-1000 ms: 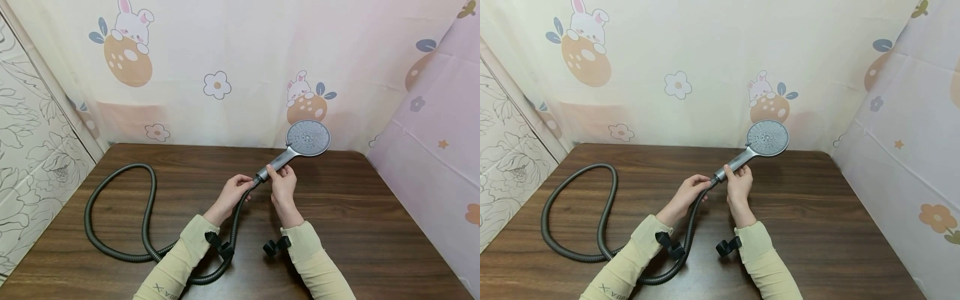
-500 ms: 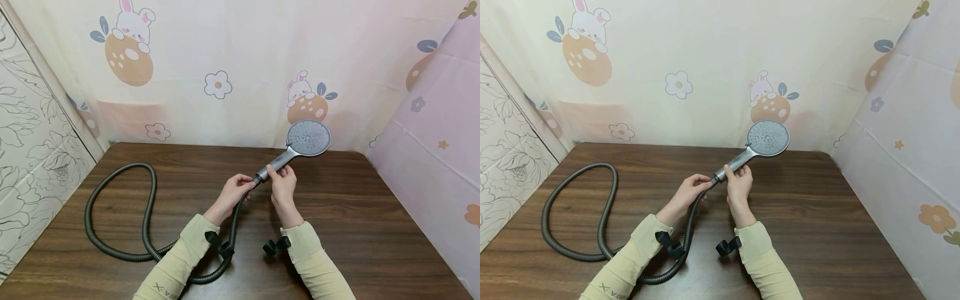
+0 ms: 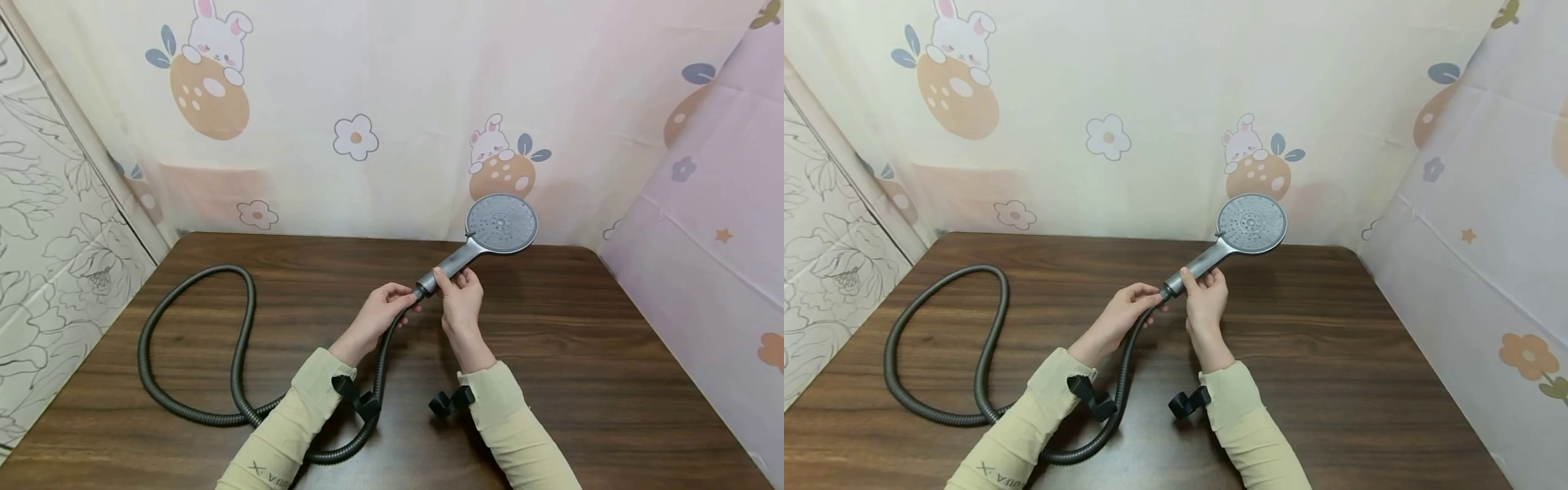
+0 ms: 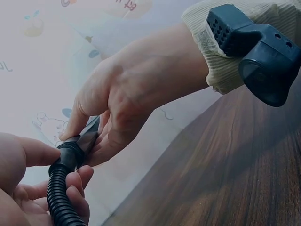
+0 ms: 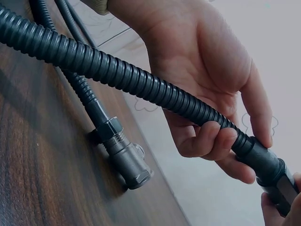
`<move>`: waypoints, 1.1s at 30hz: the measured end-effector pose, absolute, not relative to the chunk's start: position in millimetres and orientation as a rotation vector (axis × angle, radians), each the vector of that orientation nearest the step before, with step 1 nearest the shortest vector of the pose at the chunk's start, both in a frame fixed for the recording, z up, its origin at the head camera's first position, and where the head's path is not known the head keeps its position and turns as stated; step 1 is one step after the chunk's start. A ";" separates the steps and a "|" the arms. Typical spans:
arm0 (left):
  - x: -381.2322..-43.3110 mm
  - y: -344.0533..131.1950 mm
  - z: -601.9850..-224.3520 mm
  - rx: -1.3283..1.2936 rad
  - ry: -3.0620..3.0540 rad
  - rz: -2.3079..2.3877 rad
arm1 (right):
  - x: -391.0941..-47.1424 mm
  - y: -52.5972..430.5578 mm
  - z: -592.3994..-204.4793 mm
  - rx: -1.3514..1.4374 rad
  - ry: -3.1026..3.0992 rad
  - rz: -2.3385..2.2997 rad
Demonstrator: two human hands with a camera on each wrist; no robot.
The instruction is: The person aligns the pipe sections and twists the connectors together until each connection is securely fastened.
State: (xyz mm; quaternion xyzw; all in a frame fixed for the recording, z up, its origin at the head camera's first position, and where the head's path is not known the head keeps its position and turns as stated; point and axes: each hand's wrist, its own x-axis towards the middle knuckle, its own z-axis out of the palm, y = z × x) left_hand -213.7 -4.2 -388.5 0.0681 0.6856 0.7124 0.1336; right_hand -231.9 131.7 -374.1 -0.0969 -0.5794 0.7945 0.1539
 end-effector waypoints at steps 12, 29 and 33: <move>-212.2 -3.8 -389.9 0.192 2.037 2.121 | -230.9 131.1 -373.6 -0.267 -1.661 2.270; -210.8 -5.5 -385.7 0.166 1.996 2.132 | -229.8 130.4 -372.5 -0.263 -1.633 2.290; -211.4 -5.7 -386.0 0.180 1.992 2.133 | -229.9 130.7 -372.7 -0.262 -1.637 2.283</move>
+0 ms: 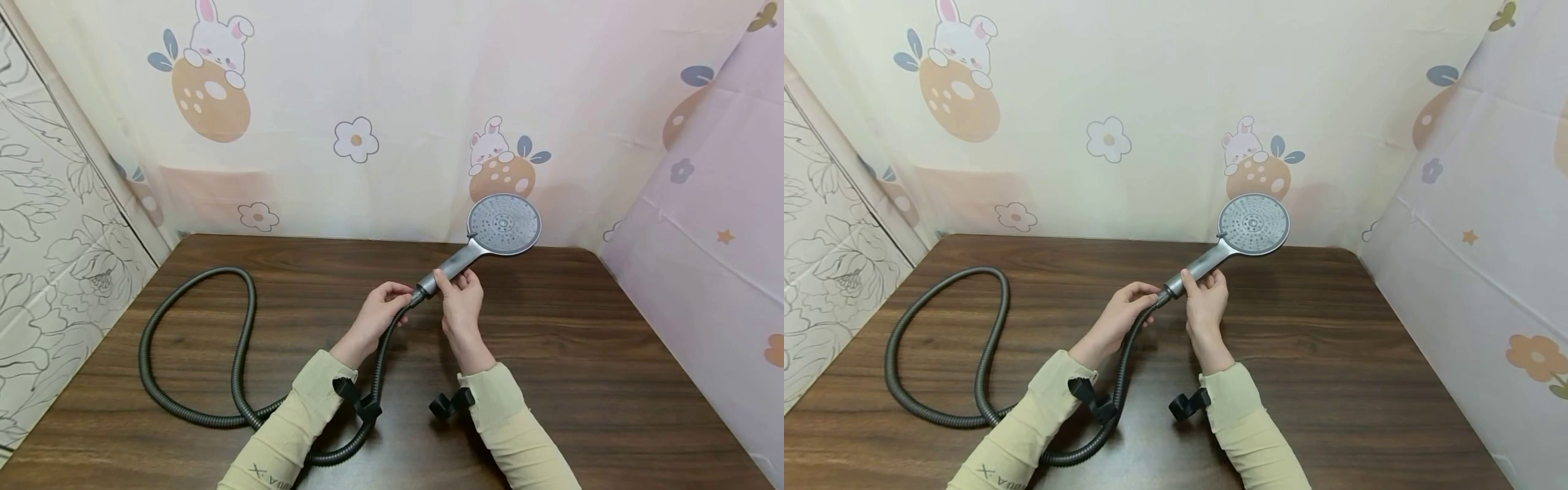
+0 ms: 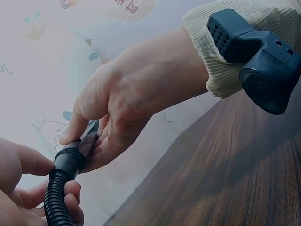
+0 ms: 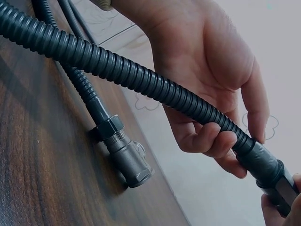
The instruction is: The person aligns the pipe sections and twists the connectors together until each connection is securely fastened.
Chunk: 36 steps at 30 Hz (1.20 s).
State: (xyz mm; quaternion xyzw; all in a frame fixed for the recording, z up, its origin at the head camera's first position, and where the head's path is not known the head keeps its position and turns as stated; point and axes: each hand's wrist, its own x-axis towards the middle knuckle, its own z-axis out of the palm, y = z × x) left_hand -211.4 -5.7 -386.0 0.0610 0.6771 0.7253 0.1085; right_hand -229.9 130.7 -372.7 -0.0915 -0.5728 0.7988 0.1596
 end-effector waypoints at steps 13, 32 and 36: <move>-210.8 -2.9 -385.9 0.171 2.045 2.139 | -231.7 130.8 -374.0 -0.289 -1.649 2.258; -210.2 -3.7 -385.8 0.185 2.008 2.184 | -230.7 130.7 -373.6 -0.300 -1.655 2.274; -210.4 -3.1 -384.9 0.187 2.026 2.181 | -232.0 130.6 -373.6 -0.301 -1.649 2.272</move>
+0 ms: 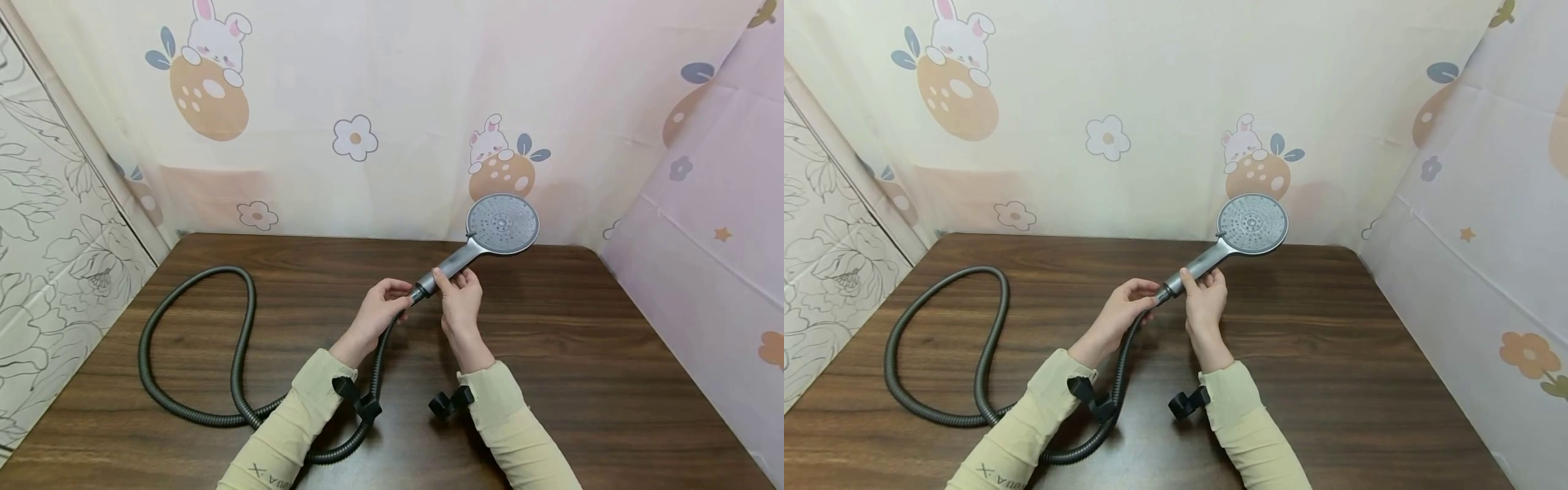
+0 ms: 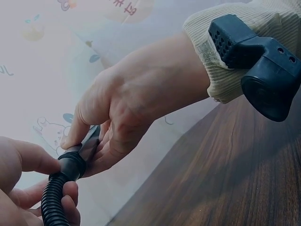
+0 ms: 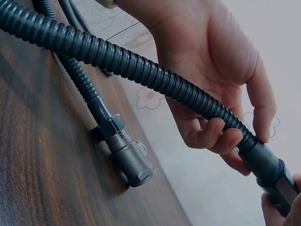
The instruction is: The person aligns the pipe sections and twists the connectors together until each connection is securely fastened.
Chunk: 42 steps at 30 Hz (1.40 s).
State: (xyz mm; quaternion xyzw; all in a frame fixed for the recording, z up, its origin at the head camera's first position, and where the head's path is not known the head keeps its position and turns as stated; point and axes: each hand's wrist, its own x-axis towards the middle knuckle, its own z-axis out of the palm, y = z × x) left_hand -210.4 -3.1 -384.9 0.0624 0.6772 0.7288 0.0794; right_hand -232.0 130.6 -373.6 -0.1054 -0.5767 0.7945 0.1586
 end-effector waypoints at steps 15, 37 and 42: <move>-210.8 -2.8 -387.0 0.174 2.011 2.150 | -232.2 130.8 -375.2 -0.294 -1.657 2.272; -211.6 -3.5 -385.4 0.133 2.029 2.110 | -231.2 131.8 -374.2 -0.288 -1.665 2.284; -211.4 -3.7 -385.9 0.155 2.022 2.117 | -231.7 131.9 -374.9 -0.284 -1.672 2.285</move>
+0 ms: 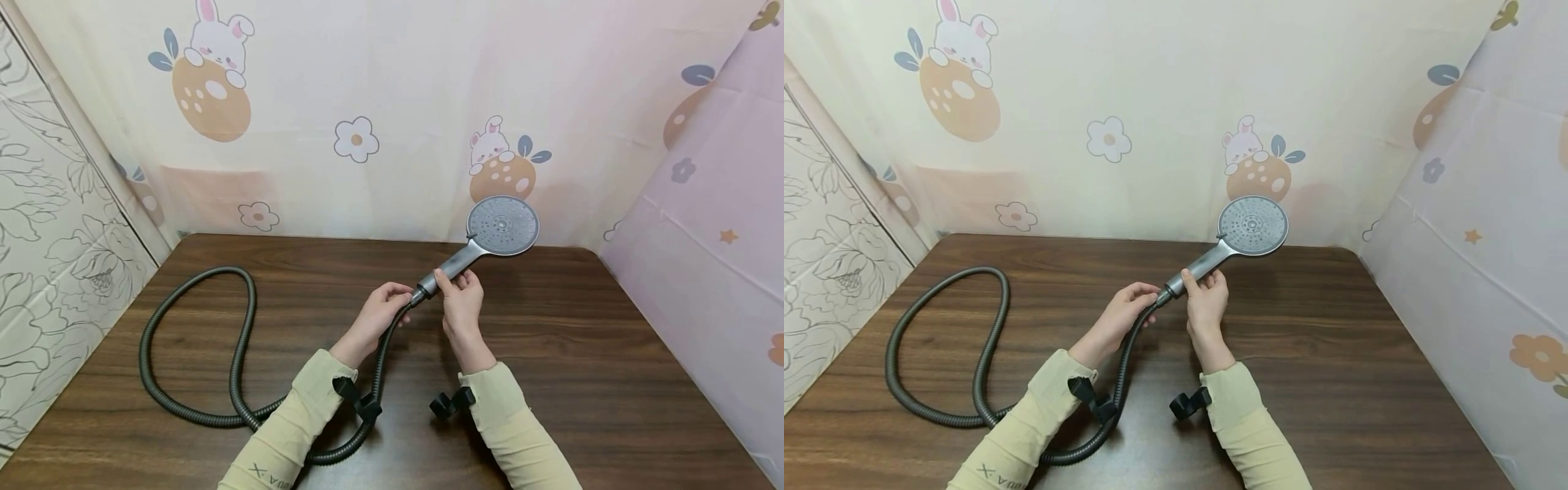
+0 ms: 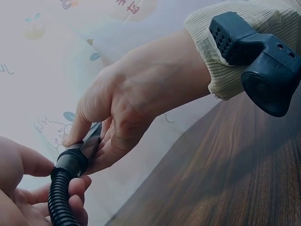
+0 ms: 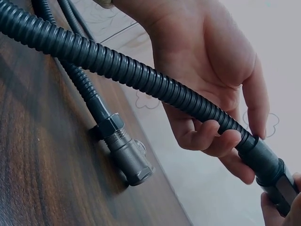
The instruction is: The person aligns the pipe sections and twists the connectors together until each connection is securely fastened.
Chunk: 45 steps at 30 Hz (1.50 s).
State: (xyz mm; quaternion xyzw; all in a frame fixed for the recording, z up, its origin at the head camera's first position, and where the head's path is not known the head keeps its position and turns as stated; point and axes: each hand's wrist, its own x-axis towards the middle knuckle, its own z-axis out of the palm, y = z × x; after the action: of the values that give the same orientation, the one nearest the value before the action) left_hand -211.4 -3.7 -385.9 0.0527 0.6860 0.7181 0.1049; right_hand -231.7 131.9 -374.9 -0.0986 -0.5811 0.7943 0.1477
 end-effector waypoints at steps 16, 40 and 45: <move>-210.4 -3.5 -385.5 0.202 2.057 2.147 | -232.3 133.3 -376.0 -0.292 -1.688 2.281; -209.7 -4.8 -386.1 0.187 2.023 2.119 | -230.6 131.4 -376.2 -0.288 -1.675 2.304; -209.8 -3.6 -385.6 0.179 2.109 2.107 | -230.8 131.4 -376.6 -0.284 -1.678 2.303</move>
State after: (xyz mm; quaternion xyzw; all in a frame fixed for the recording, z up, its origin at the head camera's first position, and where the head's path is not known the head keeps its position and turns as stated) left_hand -209.8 -3.6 -385.6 0.0597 0.7041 0.7034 0.0776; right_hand -230.8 131.4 -376.6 -0.0981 -0.5802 0.7966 0.1385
